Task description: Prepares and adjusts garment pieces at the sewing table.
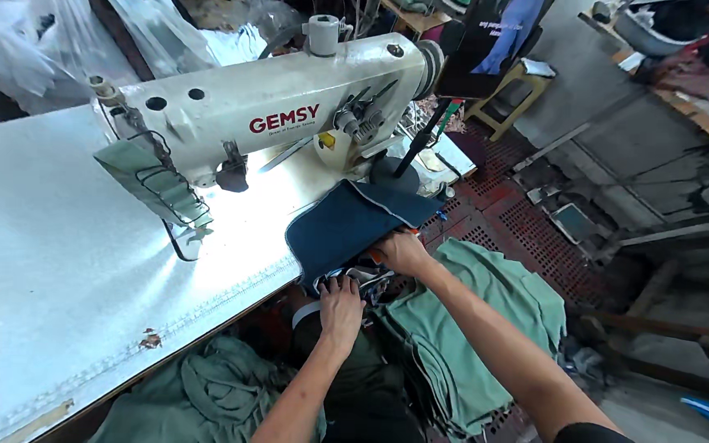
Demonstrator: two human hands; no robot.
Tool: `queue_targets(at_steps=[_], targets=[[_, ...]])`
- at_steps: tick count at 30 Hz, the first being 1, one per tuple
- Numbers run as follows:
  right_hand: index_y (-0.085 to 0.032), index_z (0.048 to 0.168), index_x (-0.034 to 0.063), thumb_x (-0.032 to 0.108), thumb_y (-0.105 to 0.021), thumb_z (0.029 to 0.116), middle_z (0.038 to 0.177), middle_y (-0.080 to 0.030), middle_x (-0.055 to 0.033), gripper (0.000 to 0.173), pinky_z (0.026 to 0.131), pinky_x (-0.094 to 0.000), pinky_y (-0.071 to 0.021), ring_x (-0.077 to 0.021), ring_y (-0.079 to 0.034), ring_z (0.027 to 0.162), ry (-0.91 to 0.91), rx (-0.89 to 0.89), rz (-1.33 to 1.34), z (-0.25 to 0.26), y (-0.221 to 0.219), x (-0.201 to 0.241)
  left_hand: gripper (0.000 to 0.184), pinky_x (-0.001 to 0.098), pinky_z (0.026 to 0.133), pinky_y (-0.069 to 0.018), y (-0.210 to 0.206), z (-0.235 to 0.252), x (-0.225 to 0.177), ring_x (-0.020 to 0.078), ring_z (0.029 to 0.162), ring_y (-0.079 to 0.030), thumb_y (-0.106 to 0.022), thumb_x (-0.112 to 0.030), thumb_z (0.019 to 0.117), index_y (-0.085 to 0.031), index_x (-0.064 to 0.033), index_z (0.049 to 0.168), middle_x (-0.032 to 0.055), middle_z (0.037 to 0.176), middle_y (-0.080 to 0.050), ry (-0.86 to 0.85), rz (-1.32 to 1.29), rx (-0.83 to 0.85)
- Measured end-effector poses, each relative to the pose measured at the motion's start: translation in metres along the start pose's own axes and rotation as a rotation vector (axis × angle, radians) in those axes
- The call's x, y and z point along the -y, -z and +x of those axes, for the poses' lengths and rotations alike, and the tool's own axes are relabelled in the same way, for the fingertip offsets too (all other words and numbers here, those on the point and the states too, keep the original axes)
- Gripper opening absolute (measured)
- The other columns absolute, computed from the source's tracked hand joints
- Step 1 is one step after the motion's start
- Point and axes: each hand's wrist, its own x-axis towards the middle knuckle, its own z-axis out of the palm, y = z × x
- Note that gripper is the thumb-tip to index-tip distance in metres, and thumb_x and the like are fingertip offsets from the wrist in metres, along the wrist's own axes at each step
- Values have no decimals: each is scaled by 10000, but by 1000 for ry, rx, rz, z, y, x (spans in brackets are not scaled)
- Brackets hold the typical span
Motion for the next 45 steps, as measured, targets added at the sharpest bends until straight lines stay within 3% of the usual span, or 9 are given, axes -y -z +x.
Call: queue_targets(at_steps=[8, 13, 20, 23, 26, 32, 36, 41, 45], targets=[[-731, 1232, 163, 86, -539, 986, 1369, -630, -180, 320, 1163, -623, -319, -389, -525, 1350, 101, 111, -56, -8, -4, 18, 682, 568, 1070, -420, -4, 4, 2, 385, 1334, -528, -607, -422, 985, -428, -112, 1565, 139, 1495, -543, 14, -24, -121], [-772, 1047, 94, 35, -569, 959, 1050, -736, -194, 229, 920, -618, -512, -412, -685, 1062, -90, -283, -62, -8, -12, -7, 463, 590, 1098, -386, -2, 2, -6, 397, 1369, -491, -615, -403, 995, -652, -98, 1342, 159, 1512, -516, 15, -12, -67], [-754, 1010, 89, 129, -536, 1011, 1028, -732, -149, 221, 998, -528, -527, -344, -698, 1044, 157, -469, -20, -27, -12, 26, 327, 508, 978, -509, -33, -10, -5, 386, 1174, -629, -658, -136, 943, -699, -83, 1263, 190, 1307, -641, -29, 74, -369], [-733, 1098, 52, 155, -476, 1044, 1140, -725, -137, 282, 946, -494, -565, -333, -684, 1110, 209, -222, 72, -34, -20, 53, 362, 492, 973, -527, -38, -8, -7, 374, 1171, -646, -645, -111, 925, -706, -53, 1277, 184, 1296, -666, 1, 93, -451], [-642, 1261, -36, 271, -314, 1096, 1367, -627, -235, 479, 1179, -553, -347, -396, -533, 1363, 88, 85, 72, -34, -39, 50, 409, 513, 1060, -474, -32, -7, -7, 400, 1287, -583, -568, -74, 977, -605, 27, 1372, 223, 1413, -590, 43, 63, -311], [-720, 1126, 41, 273, -354, 1084, 1440, -621, -97, 435, 1259, -524, -238, -253, -487, 1441, 222, -35, 212, -68, -58, 43, 408, 524, 1068, -453, -30, 0, -6, 424, 1307, -562, -528, -52, 989, -593, 54, 1377, 220, 1546, -475, 82, 41, -270], [-733, 1104, 65, 261, -369, 1075, 1352, -686, -49, 415, 1262, -509, -239, -211, -515, 1418, 246, -85, 223, -73, -65, 41, 682, 606, 1039, -420, -27, -1, -4, 439, 1345, -506, -620, -80, 949, -398, -153, 1590, 138, 1658, -330, -9, 45, -183], [-746, 972, 54, 317, -382, 1074, 1132, -761, -72, 460, 1219, -441, -349, -239, -588, 1338, 142, -95, 165, -69, -57, 41, 476, 626, 1072, -396, -18, -3, -10, 448, 1378, -472, -555, -55, 981, -556, -91, 1456, 172, 1564, -460, 16, 33, -85], [-706, 1206, 17, 303, -337, 1080, 1502, -565, -122, 483, 1183, -464, -386, -294, -511, 1412, -17, -48, 94, -54, -44, 34, 436, 612, 1076, -409, -26, -5, -15, 461, 1368, -487, -527, -60, 1003, -561, -22, 1436, 208, 1543, -475, 29, 68, -112]])
